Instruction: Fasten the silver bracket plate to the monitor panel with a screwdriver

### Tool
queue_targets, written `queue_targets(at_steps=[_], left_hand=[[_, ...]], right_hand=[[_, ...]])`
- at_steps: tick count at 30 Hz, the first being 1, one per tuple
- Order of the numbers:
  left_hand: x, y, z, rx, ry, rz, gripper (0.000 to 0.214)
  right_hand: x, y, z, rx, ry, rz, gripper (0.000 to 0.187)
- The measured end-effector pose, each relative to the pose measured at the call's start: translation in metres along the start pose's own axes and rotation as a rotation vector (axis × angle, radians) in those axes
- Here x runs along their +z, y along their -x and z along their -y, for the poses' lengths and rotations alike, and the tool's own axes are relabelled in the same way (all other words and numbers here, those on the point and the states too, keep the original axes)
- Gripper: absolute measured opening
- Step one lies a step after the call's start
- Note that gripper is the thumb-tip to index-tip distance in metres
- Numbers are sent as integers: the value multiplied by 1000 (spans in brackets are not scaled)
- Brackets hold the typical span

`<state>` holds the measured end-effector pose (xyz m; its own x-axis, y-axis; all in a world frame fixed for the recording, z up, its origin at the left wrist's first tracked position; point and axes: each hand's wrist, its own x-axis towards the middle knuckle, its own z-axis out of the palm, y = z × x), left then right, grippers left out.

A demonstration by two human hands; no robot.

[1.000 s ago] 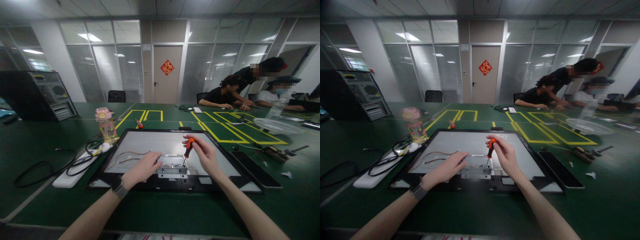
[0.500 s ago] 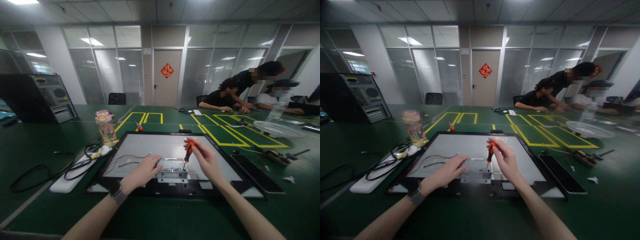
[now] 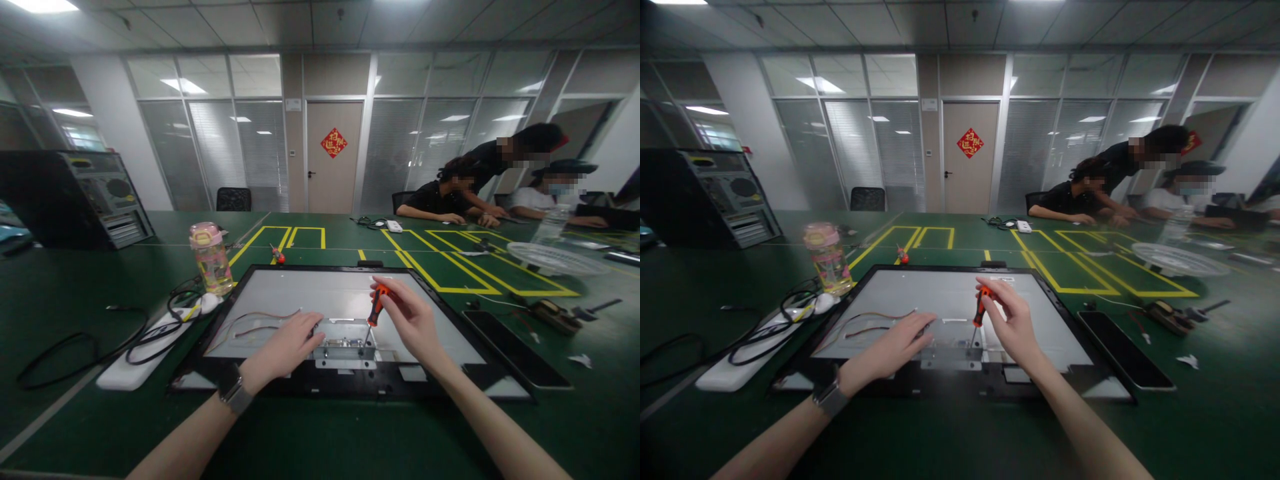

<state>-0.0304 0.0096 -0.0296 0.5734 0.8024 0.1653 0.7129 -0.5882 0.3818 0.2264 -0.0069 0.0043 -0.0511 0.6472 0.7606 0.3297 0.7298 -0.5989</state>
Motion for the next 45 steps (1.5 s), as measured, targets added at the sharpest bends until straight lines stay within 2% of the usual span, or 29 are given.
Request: queue_targets(at_steps=[5,12,19,26,33,40,45], left_hand=[[-2,1,-2,-6,-2,6,39],[-1,1,-2,-15,3,5,41],[0,1,-1,-6,-8,0,41],[-2,1,-5,-31,-11,20,40],[-2,1,-4,-26,-7,18,41],[-4,0,-5,-33,2,24,42],[-4,1,-6,-46,22,23,42]], right_hand=[[0,0,-2,-28,42,-56,22],[0,0,1,6,-85,22,29],[0,1,-5,-5,39,-51,20],[-1,1,-2,-8,-46,22,29],[0,0,-4,-20,21,-63,16],[-2,1,-4,1,-116,18,28],[1,1,-6,-2,-38,-4,25]])
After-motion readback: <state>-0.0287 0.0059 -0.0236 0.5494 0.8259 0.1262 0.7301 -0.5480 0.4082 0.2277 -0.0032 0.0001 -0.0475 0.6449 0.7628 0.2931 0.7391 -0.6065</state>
